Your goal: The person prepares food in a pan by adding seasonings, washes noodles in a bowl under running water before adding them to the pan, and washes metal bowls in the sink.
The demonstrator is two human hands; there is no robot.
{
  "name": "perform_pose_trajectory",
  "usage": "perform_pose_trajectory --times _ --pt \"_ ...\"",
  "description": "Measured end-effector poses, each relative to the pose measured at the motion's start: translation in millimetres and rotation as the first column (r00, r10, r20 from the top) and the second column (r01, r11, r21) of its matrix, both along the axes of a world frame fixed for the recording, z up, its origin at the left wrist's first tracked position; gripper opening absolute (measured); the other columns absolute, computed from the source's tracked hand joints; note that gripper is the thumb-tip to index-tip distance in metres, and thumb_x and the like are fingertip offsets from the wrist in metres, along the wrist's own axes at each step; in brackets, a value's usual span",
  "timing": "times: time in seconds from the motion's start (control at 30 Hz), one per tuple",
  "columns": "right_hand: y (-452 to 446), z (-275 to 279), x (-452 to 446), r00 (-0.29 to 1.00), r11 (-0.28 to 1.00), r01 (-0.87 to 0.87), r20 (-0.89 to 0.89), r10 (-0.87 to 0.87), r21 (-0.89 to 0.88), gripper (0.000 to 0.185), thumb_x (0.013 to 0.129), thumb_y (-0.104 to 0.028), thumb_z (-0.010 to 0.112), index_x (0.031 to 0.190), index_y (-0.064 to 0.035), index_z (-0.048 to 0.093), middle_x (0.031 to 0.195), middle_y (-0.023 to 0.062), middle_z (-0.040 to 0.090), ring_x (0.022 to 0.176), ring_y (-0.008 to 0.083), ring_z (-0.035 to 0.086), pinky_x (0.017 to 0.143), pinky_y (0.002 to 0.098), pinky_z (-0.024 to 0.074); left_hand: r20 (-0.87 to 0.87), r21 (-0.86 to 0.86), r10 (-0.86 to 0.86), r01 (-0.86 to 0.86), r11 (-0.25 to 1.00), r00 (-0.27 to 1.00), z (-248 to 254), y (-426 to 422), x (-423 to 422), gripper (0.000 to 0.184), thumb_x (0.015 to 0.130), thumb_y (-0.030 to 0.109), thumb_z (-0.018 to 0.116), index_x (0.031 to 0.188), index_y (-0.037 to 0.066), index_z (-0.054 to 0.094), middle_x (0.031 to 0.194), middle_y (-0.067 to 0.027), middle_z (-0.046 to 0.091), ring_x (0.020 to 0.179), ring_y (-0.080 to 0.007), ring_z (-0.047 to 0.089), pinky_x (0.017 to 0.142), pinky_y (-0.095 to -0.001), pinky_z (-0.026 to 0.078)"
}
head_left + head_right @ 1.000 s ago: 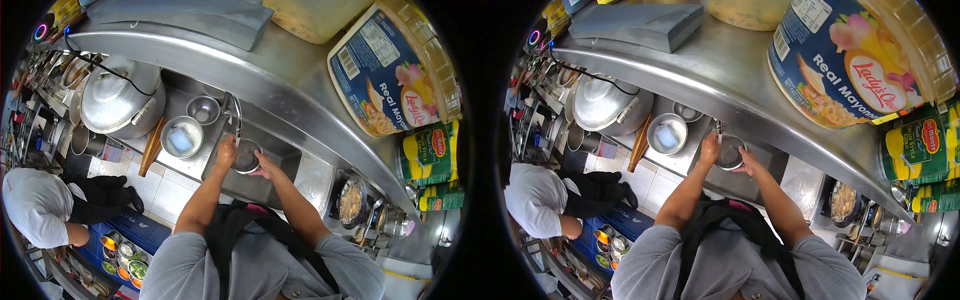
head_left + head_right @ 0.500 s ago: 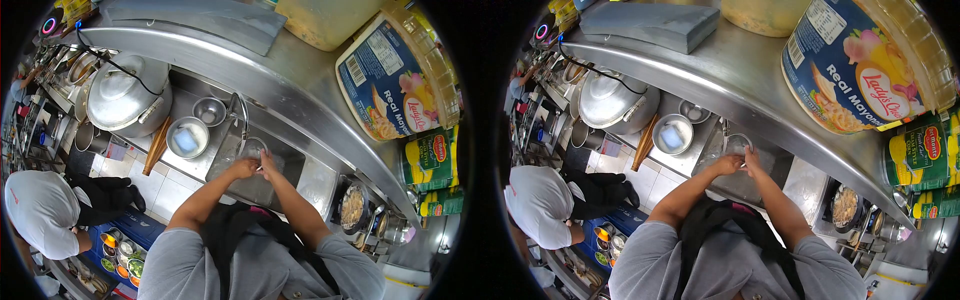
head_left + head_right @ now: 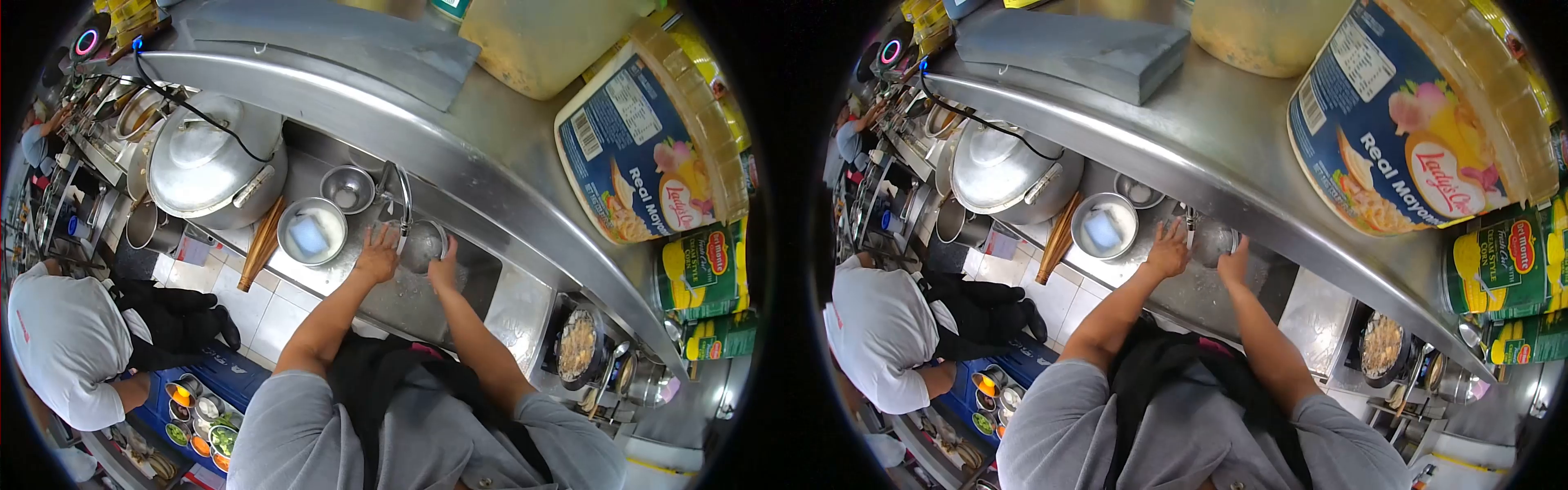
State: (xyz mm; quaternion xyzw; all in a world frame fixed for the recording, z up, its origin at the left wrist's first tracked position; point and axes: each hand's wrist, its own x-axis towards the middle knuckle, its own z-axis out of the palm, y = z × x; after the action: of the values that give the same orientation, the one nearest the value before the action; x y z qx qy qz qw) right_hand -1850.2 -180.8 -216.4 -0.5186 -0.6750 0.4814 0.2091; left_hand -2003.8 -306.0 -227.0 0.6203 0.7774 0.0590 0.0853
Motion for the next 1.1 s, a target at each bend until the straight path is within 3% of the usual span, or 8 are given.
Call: perform_pose_trajectory --times 0.03,0.1,0.2,0.23,0.3,0.6,0.67,1.1 --pt "0.7 1.1 -0.6 0.985 0.887 -0.105 0.169 0.031 0.449 0.075 0.078 0.010 0.050 0.147 -0.0122 0.031 0.140 0.0220 0.040 0.124 0.0388 0.050 0.100 0.0452 0.0458 -0.004 0.002 0.002 -0.002 1.000 1.000 -1.7 3.7 -4.5 0.048 0.096 0.034 0.048 0.139 0.013 0.052 0.148 -0.0141 0.041 0.143 -0.0332 0.028 0.113 -0.0594 0.023" --pt "5.4 24.3 7.1 0.985 0.853 -0.150 0.153 0.083 0.499 0.074 0.076 0.012 0.050 0.145 -0.0104 0.034 0.139 0.0224 0.041 0.124 0.0401 0.048 0.105 0.0435 0.0403 0.347 0.337 0.245 -0.364 0.868 0.905 0.0 15.7 -18.7 0.048 0.094 0.030 0.049 0.136 0.006 0.054 0.150 -0.0178 0.038 0.142 -0.0328 0.031 0.112 -0.0633 0.019" --pt "7.7 54.8 21.7 0.975 0.833 -0.190 0.197 0.100 0.519 0.075 0.070 0.015 0.050 0.141 -0.0087 0.040 0.135 0.0208 0.043 0.126 0.0412 0.045 0.108 0.0431 0.0380 0.015 0.436 0.629 -0.571 0.695 0.777 -27.5 51.3 -55.0 0.042 0.093 0.023 0.050 0.131 0.008 0.059 0.142 -0.0163 0.049 0.139 -0.0307 0.037 0.109 -0.0652 0.024" --pt "7.8 64.1 28.0 0.974 0.802 -0.222 0.171 0.152 0.554 0.075 0.070 0.015 0.050 0.140 -0.0086 0.041 0.135 0.0204 0.043 0.128 0.0408 0.045 0.108 0.0433 0.0385 0.021 0.437 0.630 -0.574 0.693 0.776 -10.4 53.7 -61.7 0.042 0.093 0.023 0.050 0.131 0.008 0.059 0.142 -0.0163 0.049 0.139 -0.0307 0.037 0.109 -0.0652 0.024" --pt "8.8 80.1 34.1 0.967 0.760 -0.253 0.145 0.208 0.599 0.074 0.069 0.015 0.051 0.139 -0.0085 0.042 0.136 0.0201 0.044 0.129 0.0404 0.044 0.107 0.0435 0.0390 -0.247 -0.173 0.454 -0.500 0.848 0.856 28.2 59.3 -79.2 0.034 0.092 0.018 0.051 0.122 0.010 0.065 0.131 -0.0132 0.059 0.130 -0.0277 0.050 0.103 -0.0626 0.032" --pt "17.1 79.4 94.3 0.967 0.688 -0.251 0.212 0.143 0.680 0.076 0.064 0.016 0.047 0.137 -0.0063 0.043 0.140 0.0218 0.041 0.132 0.0404 0.039 0.110 0.0439 0.0370 -0.038 0.392 0.319 -0.280 0.877 0.947 48.7 40.8 -112.7 0.019 0.085 0.014 0.056 0.095 0.009 0.071 0.094 -0.0135 0.072 0.084 -0.0323 0.071 0.071 -0.0416 0.056" --pt "22.4 66.6 112.1 0.978 0.698 -0.202 0.173 0.113 0.687 0.076 0.064 0.015 0.046 0.137 -0.0052 0.043 0.139 0.0226 0.041 0.133 0.0410 0.038 0.111 0.0448 0.0355 0.126 0.310 0.324 -0.347 0.885 0.938 94.9 11.0 -75.1 0.018 0.083 0.012 0.055 0.093 0.005 0.068 0.092 -0.0158 0.069 0.079 -0.0355 0.069 0.067 -0.0430 0.056" --pt "13.0 82.2 123.2 0.980 0.689 -0.197 0.113 0.166 0.697 0.074 0.063 0.014 0.044 0.135 -0.0025 0.043 0.133 0.0223 0.046 0.126 0.0401 0.044 0.112 0.0443 0.0341 0.694 0.201 0.375 -0.665 0.719 0.615 13.5 6.4 44.5 0.022 0.087 0.011 0.057 0.107 0.008 0.063 0.103 -0.0202 0.067 0.091 -0.0427 0.064 0.081 -0.0530 0.050"
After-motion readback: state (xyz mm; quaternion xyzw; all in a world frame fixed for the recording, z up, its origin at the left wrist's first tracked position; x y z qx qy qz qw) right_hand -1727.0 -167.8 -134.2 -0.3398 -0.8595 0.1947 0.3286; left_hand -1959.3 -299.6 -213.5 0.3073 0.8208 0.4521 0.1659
